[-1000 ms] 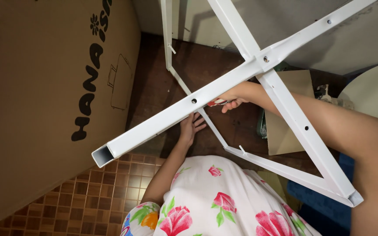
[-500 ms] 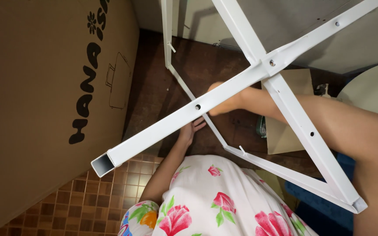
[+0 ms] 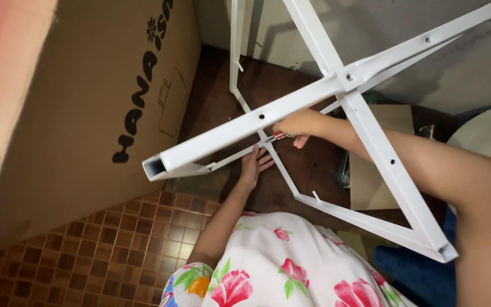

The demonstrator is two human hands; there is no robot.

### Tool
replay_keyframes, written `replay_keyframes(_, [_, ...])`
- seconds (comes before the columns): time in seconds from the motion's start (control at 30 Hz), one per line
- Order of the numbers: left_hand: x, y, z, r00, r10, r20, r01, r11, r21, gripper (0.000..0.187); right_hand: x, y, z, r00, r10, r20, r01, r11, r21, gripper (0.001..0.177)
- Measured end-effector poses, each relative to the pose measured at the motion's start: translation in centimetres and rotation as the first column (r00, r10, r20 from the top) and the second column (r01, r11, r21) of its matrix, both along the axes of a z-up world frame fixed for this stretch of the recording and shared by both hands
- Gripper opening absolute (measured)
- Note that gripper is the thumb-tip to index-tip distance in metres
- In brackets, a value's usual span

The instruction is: The person assembles a white metal furniture frame on the floor, using a screwdriver to drive screws at the frame joints while holding the bars aligned. They pick up screws from a cardboard sheet, tighten multiple joints, reposition the frame, and attach a bar with black end caps.

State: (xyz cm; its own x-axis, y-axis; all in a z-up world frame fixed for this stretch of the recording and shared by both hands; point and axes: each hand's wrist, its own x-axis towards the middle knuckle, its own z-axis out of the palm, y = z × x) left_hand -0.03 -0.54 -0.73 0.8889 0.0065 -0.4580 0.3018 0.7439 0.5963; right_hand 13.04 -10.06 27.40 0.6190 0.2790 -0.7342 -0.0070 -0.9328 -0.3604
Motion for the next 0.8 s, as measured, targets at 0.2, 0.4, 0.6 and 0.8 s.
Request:
replay_keyframes(0.2, [-0.2, -0.1, -0.4, 0.999, 0.034, -0.007, -0.034, 0.999, -0.038, 0.058, -1.7, -0.7, 0.9, 0.769, 0.537, 0.346, -0.453, 0.840, -0.298, 0.038])
replay_keyframes(0.4, [-0.1, 0.1, 0.2, 0.999, 0.043, -0.008, -0.043, 0.999, -0.004, 0.054, -2.1, -1.4, 1.3, 0.376, 0.842, 0.387, -0.741, 0.524, -0.419, 0.026])
replay_keyframes(0.6, [0.0, -0.7, 0.8, 0.995, 0.091, -0.029, -0.090, 0.995, 0.037, 0.053, -1.2, -4.2, 0.1, -0.579, 0.688, 0.437, -0.737, -0.213, -0.642, 0.016])
replay_keyframes(0.8, [-0.2, -0.5, 1.3, 0.994, 0.103, -0.039, -0.101, 0.994, 0.052, 0.052, -1.6, -3.8, -0.3, -0.136, 0.658, 0.740, -0.909, 0.214, -0.358, 0.024])
